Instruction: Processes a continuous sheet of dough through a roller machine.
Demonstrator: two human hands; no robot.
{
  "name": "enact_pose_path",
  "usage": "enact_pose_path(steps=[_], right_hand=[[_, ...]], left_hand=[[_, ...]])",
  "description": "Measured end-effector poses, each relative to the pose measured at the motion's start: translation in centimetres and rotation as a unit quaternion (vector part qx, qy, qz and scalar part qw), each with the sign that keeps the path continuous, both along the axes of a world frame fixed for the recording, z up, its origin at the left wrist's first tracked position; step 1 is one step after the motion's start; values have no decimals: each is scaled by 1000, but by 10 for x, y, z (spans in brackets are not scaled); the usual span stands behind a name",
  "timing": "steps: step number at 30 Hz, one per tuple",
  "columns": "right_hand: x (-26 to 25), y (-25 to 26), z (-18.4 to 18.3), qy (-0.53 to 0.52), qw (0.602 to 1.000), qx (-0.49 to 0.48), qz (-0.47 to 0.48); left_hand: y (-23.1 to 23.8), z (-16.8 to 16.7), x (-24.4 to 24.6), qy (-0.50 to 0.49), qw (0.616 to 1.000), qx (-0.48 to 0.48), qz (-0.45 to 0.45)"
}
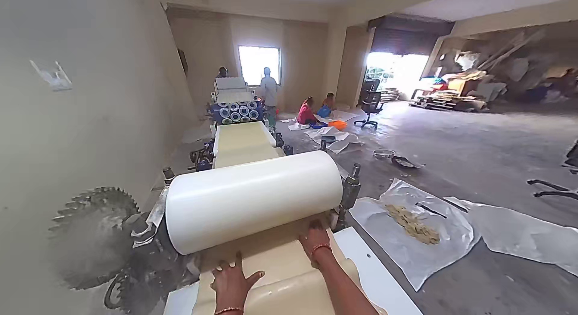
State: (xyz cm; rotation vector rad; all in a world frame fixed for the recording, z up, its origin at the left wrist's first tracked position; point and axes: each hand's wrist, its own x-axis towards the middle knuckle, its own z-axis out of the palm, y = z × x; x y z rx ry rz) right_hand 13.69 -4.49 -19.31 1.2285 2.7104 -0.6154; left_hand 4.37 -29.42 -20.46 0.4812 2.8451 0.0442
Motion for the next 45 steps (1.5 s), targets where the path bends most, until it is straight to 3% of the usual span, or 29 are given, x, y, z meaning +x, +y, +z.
enact_pose_path(steps=[4,14,22,27,31,39,45], right_hand=[[-11,0,15,-56,998,-9,1],[-17,-1,16,-66,998,1,25],[8,28,32,-143,982,3,124],[46,-33,57,-187,977,3,101],[74,-58,68,-187,977,-10,103],[82,-38,54,-147,985,-59,70],[63,-34,33,-131,989,-39,63]], left_hand=[[0,2,0,0,1000,-10,-2],[-1,11,-3,-39,999,33,9],[4,8,-6,-19,1000,20,0],[-13,30,2,-46,996,40,-62],[-30,62,35,-83,991,-72,-82],[-12,26,56,-50,998,0,44],[-15,5,61,7,998,49,45]])
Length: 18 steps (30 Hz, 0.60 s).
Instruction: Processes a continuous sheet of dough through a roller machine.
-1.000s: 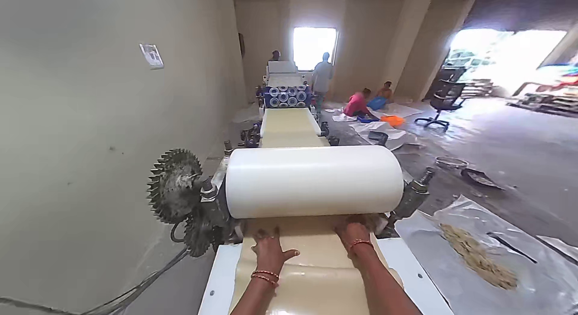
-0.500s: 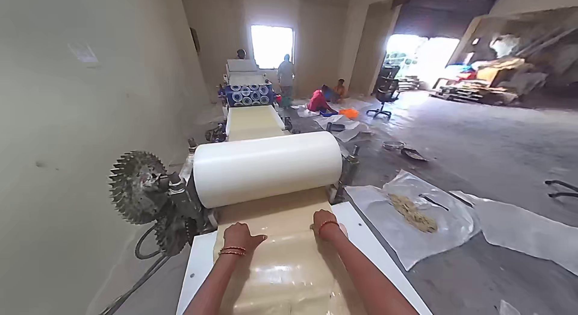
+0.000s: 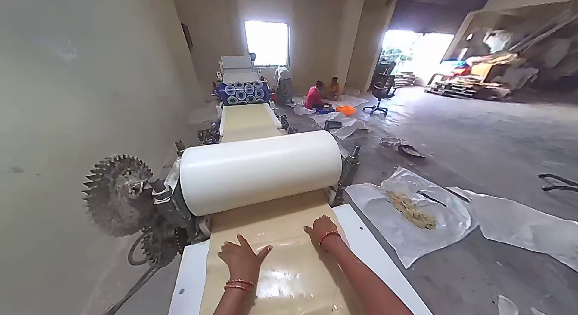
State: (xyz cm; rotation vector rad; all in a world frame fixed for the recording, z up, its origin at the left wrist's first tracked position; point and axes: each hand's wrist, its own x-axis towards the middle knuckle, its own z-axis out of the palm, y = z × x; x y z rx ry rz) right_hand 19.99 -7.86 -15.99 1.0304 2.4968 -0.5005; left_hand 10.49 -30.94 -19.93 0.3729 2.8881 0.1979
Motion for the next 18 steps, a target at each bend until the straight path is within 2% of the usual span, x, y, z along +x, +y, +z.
enact_pose_path(steps=[7,15,18], right_hand=[[-5,12,-12,30,999,14,-6],[-16,5,-29,66,994,11,-88],[-23,4,-33,36,996,26,-79]], left_hand=[[2,-14,0,19,1000,-10,-3],[7,-32,2,82,997,2,4],[10,-30,2,77,997,-2,8]])
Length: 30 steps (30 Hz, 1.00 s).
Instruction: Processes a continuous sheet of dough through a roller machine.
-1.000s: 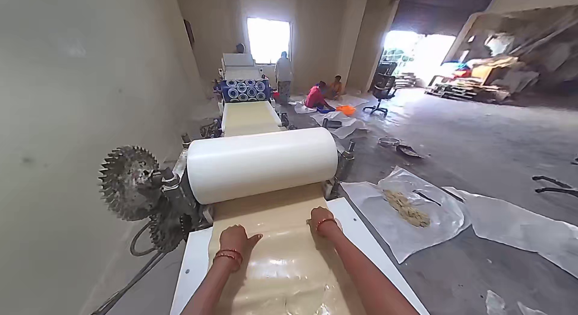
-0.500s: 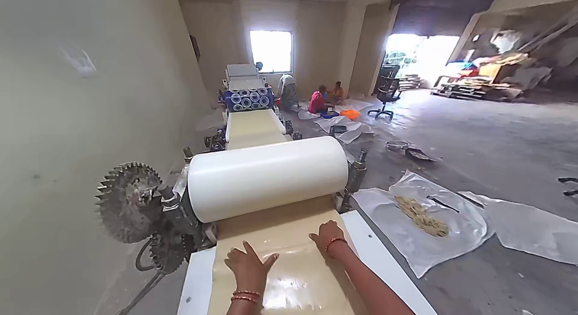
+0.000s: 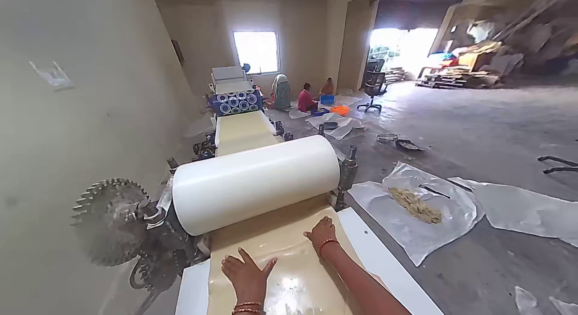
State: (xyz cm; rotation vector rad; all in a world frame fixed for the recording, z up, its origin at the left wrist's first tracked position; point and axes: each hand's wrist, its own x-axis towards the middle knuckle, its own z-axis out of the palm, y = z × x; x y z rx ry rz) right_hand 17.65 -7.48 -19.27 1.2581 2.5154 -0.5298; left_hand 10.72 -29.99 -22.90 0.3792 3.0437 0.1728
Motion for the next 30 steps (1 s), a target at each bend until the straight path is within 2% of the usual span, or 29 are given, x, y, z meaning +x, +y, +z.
enact_pose_path(steps=[3,9,18,26,30], right_hand=[[-6,-2,-3,-12,1000,7,-12],[-11,-3,-5,53,994,-18,-90],[-19,0,-4,33,997,-10,-75],[-22,5,-11,88,990,-15,-110],[-24,9,-6,52,997,-8,-62]], left_hand=[[1,0,0,-5,1000,0,3],[7,-1,-1,-6,1000,-5,16],[17,3,-9,-43,998,-25,25],[25,3,-13,-64,997,-44,22],[29,10,-16,-78,995,-51,22]])
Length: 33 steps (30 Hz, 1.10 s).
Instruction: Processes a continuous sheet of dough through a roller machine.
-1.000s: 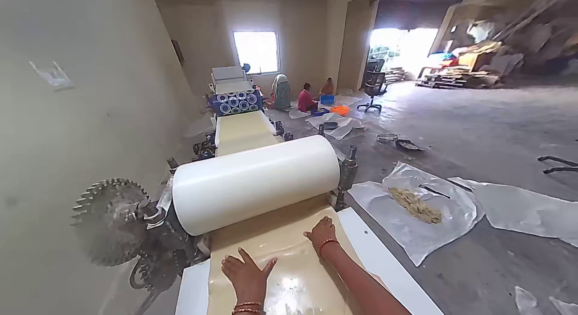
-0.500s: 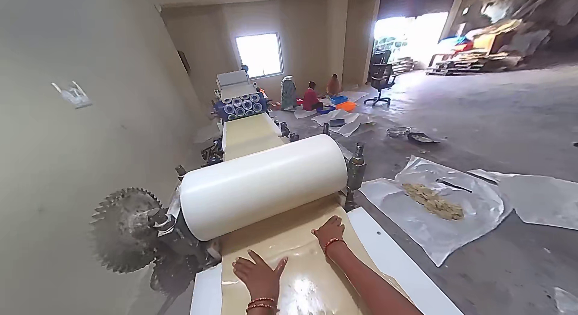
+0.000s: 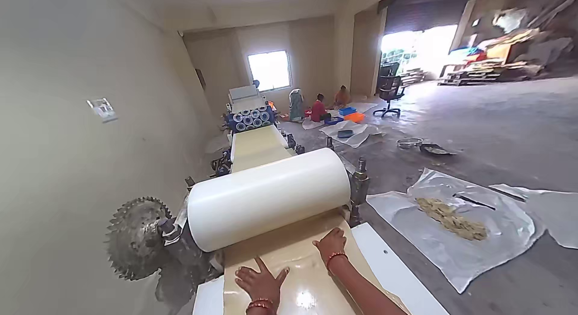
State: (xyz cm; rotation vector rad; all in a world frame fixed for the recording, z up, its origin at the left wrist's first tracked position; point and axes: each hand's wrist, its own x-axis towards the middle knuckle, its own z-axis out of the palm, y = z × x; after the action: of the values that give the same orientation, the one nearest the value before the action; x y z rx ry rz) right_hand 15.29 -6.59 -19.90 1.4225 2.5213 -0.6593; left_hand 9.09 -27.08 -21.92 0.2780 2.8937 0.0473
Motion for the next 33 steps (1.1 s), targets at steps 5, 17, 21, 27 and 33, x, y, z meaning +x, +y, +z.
enact_pose_path(steps=[5,17,21,27,33], right_hand=[[-4,4,5,-62,995,14,71],[5,24,23,-93,957,26,273],[17,33,39,-69,949,-17,308],[59,56,21,-35,918,24,395],[117,74,-2,28,890,15,454]], left_hand=[[1,2,-28,-48,996,-4,-75],[0,4,-27,-47,991,76,-99],[9,0,11,-66,978,157,-117],[41,-1,115,-8,992,97,-78],[62,8,193,-48,998,30,-29]])
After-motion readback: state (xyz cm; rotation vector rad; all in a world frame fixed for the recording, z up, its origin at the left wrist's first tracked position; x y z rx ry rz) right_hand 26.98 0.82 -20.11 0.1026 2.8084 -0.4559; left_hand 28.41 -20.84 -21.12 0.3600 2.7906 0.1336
